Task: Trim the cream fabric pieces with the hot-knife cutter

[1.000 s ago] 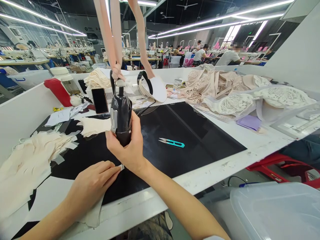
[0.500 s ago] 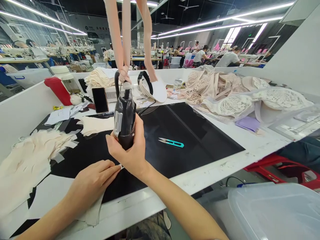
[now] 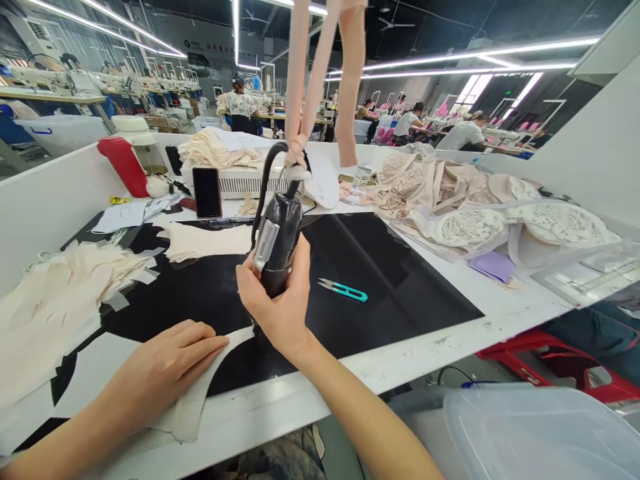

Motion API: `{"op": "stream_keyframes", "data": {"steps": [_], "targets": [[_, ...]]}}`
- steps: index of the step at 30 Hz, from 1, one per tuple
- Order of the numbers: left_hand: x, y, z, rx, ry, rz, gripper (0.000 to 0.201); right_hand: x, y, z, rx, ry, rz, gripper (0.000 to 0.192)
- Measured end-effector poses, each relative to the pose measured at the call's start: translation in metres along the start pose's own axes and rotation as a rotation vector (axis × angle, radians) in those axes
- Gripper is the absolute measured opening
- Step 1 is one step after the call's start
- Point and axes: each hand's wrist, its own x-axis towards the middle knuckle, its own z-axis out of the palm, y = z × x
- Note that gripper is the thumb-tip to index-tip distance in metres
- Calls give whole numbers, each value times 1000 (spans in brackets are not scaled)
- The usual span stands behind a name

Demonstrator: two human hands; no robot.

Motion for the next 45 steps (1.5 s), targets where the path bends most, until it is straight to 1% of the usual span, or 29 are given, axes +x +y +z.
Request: {"op": "stream_keyframes", "data": {"steps": [6,12,15,18,22,27,32,38,41,45], "targets": [[4,3,3,22,12,24,27,1,6,-1,-7,-4,-37,31],[2,5,5,8,10,15,18,-2,9,-5,-43,-25,-48,36],[0,6,4,-21,7,17,15,-3,10,-6,-62,-18,-47,38],[-1,6,3,-63,-19,22,15,-3,9,-6,-69,-24,-56,35],[1,8,2,-93,-63,-2,19,-3,9,-6,-64,-36,-68,32],[1,9,0,-92,-52,7,38,-3,9,-7,-70,-33,-67,30],[-1,9,-1,-34,-51,19,45,-3,10,-7,-57,-35,-72,28],[0,10,-1,18,-36,35,43,-4,9,5,27,-24,-21,28],[-1,10,0,21,-38,43,39,-6,12,11,60,-38,10,31],[-2,9,4,32,-33,39,40,-9,17,15,60,-49,20,35]]}}
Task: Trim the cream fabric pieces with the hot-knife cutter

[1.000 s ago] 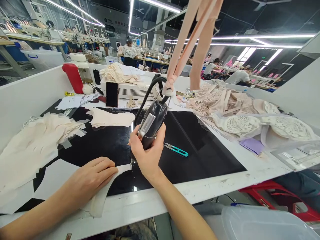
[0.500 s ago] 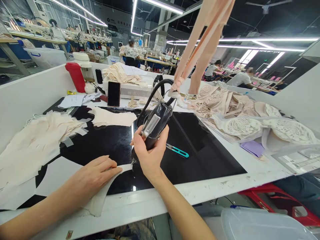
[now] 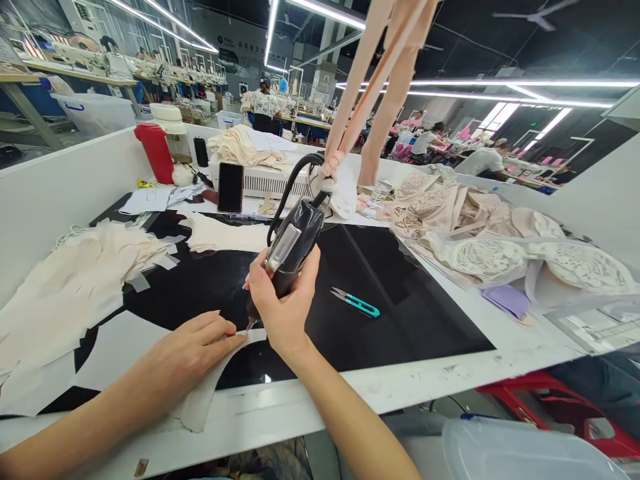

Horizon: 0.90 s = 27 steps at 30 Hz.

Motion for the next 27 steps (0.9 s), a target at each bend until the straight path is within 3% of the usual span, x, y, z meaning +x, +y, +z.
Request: {"op": "stream_keyframes", "data": {"steps": [17,27], "targets": [[3,2,-3,-15,20,2,42,6,-5,-8,-50,23,-31,28],[0,-1,2,-16,14,3,43,1,0,1,-11,-17,18,31]]}}
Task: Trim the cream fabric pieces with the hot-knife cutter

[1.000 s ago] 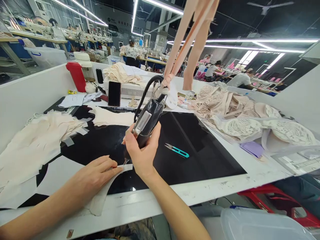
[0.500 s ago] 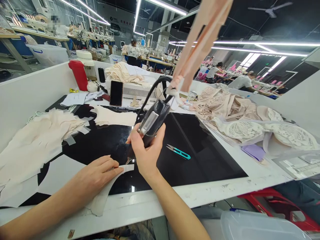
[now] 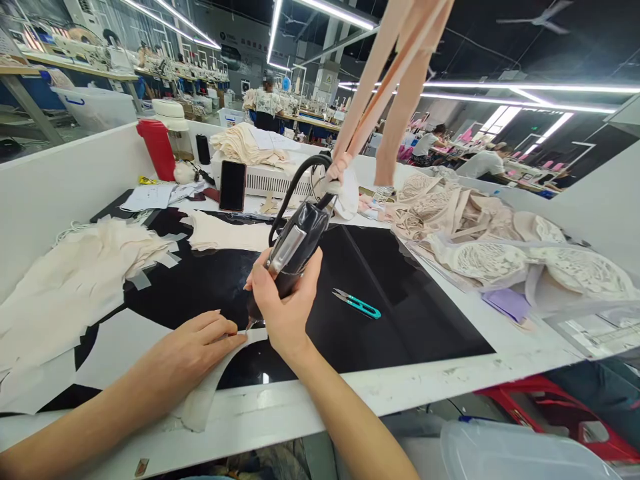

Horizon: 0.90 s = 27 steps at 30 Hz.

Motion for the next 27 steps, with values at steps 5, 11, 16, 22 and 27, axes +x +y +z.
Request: {"op": "stream_keyframes", "data": {"steps": [5,11,16,22,27], "targets": [[0,0,0,-11,5,-2,44,-2,1,2,-23,-4,-5,28],[1,1,-1,-7,25,-10,40,4,-3,-3,-50,32,-11,26],[2,2,-3,-21,16,-13,43,6,-7,-12,-73,58,-26,29],[-1,2,-4,-15,4,-8,45,2,-4,-14,-75,22,-45,28],[-1,1,-3,-35,12,-21,43,3,-4,-13,-102,18,-51,27]]}}
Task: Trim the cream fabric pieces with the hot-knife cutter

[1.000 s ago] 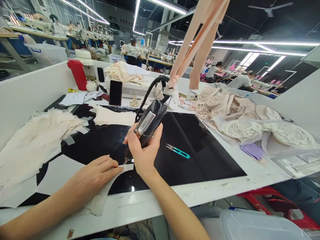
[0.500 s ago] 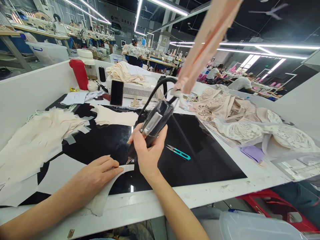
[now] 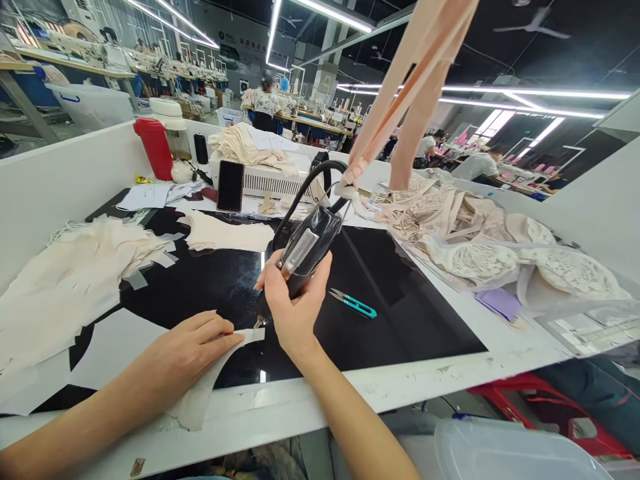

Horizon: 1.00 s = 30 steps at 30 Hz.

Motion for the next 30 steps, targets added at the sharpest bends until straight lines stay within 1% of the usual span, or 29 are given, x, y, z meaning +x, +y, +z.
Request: {"op": "stream_keyframes", "data": {"steps": [7,12,15,21,23,27,30], "targets": [[1,-1,-1,27,-4,4,39,0,1,0,-8,2,-17,25],[-1,-2,2,41,5,7,45,0,0,2,17,16,10,25],[-1,-2,2,17,12,-6,40,-2,-4,3,44,30,20,26],[-3,-2,2,10,36,9,42,-12,-9,5,124,-30,36,26],[-4,-3,3,6,39,13,39,-15,-8,6,137,-35,45,26],[-2,-4,5,5,37,22,35,-16,-7,8,146,-43,53,26],[-1,-5,6,3,31,21,36,-15,-8,9,141,-55,54,24]]}}
